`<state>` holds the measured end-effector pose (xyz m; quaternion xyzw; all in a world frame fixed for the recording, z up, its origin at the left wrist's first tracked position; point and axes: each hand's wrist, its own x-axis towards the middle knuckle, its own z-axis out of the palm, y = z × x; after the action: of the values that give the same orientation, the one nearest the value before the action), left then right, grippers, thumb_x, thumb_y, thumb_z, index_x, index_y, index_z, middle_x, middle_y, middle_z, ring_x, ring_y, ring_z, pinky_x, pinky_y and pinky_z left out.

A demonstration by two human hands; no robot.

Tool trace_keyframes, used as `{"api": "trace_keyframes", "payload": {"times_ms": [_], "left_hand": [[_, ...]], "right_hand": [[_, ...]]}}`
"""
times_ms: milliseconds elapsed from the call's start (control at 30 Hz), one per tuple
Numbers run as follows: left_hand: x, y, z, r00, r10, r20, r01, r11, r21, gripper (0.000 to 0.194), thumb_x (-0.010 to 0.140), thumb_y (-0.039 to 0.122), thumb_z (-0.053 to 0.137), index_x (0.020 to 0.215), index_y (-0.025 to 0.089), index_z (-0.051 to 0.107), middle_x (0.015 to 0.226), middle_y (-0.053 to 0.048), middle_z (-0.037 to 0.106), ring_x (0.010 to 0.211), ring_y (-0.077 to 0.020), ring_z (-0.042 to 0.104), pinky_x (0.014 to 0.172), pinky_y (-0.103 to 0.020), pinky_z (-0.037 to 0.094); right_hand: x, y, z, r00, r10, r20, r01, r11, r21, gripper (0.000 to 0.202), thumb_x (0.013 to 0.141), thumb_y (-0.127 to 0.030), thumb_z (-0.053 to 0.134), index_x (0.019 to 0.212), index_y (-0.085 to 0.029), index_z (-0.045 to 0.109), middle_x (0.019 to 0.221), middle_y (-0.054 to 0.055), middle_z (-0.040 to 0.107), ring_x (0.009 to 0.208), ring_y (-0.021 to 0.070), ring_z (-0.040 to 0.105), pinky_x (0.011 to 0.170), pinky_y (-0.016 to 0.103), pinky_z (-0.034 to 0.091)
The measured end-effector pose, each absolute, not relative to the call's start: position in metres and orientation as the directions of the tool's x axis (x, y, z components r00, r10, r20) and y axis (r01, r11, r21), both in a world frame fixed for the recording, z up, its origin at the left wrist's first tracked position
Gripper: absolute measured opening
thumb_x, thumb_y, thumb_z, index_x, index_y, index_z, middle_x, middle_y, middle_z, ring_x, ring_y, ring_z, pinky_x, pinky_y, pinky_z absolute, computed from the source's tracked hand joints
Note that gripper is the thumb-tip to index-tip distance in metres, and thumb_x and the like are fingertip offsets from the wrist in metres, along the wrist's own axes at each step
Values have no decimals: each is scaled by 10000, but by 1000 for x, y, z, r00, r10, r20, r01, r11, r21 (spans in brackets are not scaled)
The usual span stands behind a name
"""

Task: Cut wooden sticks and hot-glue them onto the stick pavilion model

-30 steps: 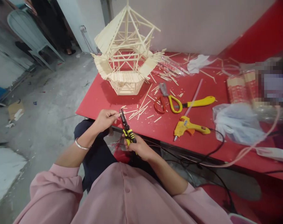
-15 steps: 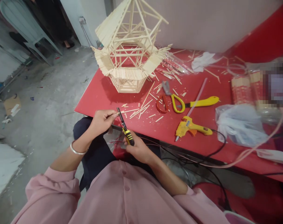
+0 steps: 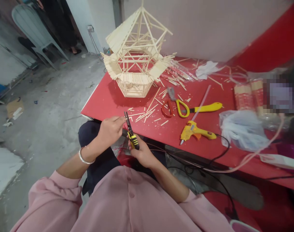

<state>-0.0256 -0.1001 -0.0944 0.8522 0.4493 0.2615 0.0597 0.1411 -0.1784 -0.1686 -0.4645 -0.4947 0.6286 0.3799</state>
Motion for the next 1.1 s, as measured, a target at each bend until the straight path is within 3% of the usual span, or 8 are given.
{"api": "trace_keyframes", "payload": {"times_ms": [67,167,300,433,567,833,1000,1100], "left_hand": [[-24,-102,-91,439,818,373,742,-564,364,224,881,136,451,850,168,670,691,-50,630,598,-158,524,583,-270,371],[-20,-102,-80,375,884,278,677,-466,569,281,905,220,491,640,177,574,570,-7,560,526,-119,482,558,-249,362],[-18,-98,-66,308,948,-85,487,-80,870,441,906,365,539,509,183,479,384,55,373,350,-65,321,403,-217,239],[-19,-93,-67,327,881,-343,272,260,927,402,813,457,661,554,174,542,380,55,417,294,-38,248,336,-206,150],[-20,-87,-72,389,797,-462,119,454,883,354,713,470,754,643,159,602,426,43,501,281,-13,224,324,-196,132],[-22,-78,-79,258,895,-365,187,325,927,271,717,413,730,727,153,652,409,61,476,302,-35,267,330,-196,130],[-22,-75,-89,249,924,-291,267,223,937,309,757,419,694,618,164,587,413,61,447,329,-38,276,356,-204,167],[-25,-70,-97,292,926,-237,261,161,952,333,768,424,695,589,163,590,414,58,434,351,-43,286,377,-210,183]], "right_hand": [[141,-179,-169,-275,942,-193,-15,-205,-979,483,616,-168,509,1095,-225,542,809,-37,517,718,127,489,655,267,427],[145,-178,-163,-269,952,-145,29,-143,-989,417,627,-161,510,1038,-220,550,800,-34,523,726,134,491,682,279,433],[151,-177,-151,-235,967,-97,100,-75,-992,436,639,-140,503,1065,-215,555,822,-17,557,753,150,511,746,303,448],[154,-176,-148,-228,971,-65,161,-28,-986,442,637,-117,495,1066,-202,565,927,11,619,843,171,552,830,329,452],[156,-177,-154,-230,972,-52,156,-16,-988,510,645,-123,504,1146,-204,556,963,23,616,854,175,551,834,337,454],[159,-179,-169,-267,950,-164,73,-150,-986,467,694,-181,515,1159,-205,554,856,-20,570,764,137,542,747,295,458],[160,-177,-170,-255,954,-158,145,-124,-982,434,688,-164,506,1115,-209,567,813,-31,579,752,137,537,759,302,446],[159,-175,-168,-253,941,-224,104,-204,-973,388,662,-172,522,1044,-207,580,777,-37,570,714,131,519,719,295,430]]}}
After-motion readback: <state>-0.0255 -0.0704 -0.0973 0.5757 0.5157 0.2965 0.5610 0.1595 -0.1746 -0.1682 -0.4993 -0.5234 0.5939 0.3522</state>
